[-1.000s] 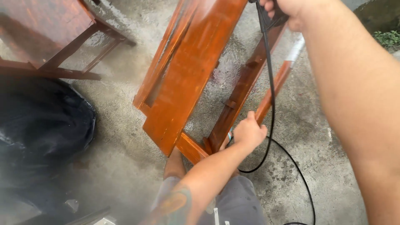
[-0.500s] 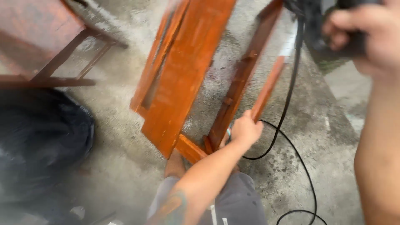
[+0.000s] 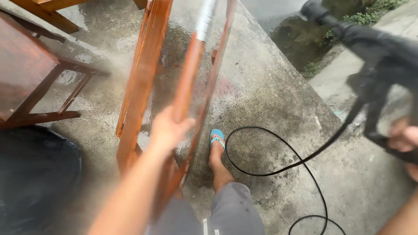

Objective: Power washing wooden outdoor furniture including a bench and chairs.

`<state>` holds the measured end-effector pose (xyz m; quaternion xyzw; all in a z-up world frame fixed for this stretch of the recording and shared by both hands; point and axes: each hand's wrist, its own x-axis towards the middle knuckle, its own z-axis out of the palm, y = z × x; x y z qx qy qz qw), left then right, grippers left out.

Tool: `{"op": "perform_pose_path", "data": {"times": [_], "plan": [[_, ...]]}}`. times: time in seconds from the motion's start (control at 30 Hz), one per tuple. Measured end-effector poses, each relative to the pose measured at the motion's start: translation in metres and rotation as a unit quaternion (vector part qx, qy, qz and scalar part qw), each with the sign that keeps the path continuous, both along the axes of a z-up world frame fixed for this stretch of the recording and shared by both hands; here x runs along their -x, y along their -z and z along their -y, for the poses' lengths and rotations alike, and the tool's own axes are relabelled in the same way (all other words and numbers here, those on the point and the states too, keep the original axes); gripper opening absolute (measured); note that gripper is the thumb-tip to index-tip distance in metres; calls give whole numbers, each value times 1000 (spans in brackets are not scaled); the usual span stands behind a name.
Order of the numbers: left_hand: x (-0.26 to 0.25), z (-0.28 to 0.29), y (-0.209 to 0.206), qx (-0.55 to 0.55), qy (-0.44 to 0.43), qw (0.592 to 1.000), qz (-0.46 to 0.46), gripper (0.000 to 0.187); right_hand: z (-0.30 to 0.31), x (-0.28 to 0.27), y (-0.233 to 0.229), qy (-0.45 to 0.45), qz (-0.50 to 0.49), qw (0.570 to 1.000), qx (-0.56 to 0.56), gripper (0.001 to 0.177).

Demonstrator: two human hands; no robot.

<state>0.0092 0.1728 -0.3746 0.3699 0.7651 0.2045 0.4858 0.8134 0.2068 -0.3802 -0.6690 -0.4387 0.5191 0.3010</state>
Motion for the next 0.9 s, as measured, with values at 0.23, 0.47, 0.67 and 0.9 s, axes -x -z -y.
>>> {"op": "perform_pose_path", "data": {"times": [0.23,0.47,0.67,0.9], "plan": [[122,-18,-66,-3,-10,995,-95,40,-37,405,-158,-55,-112,988,-90,26],[198,-44,-103,-58,12,941,-334,44,-50,491,-161,-110,-103,985,-82,30],[305,-56,-108,-52,77,852,-516,46,-66,589,-162,-134,-134,976,-106,30],[370,-64,-97,-32,92,890,-446,51,-80,702,-139,-153,-92,979,-94,37]]}}
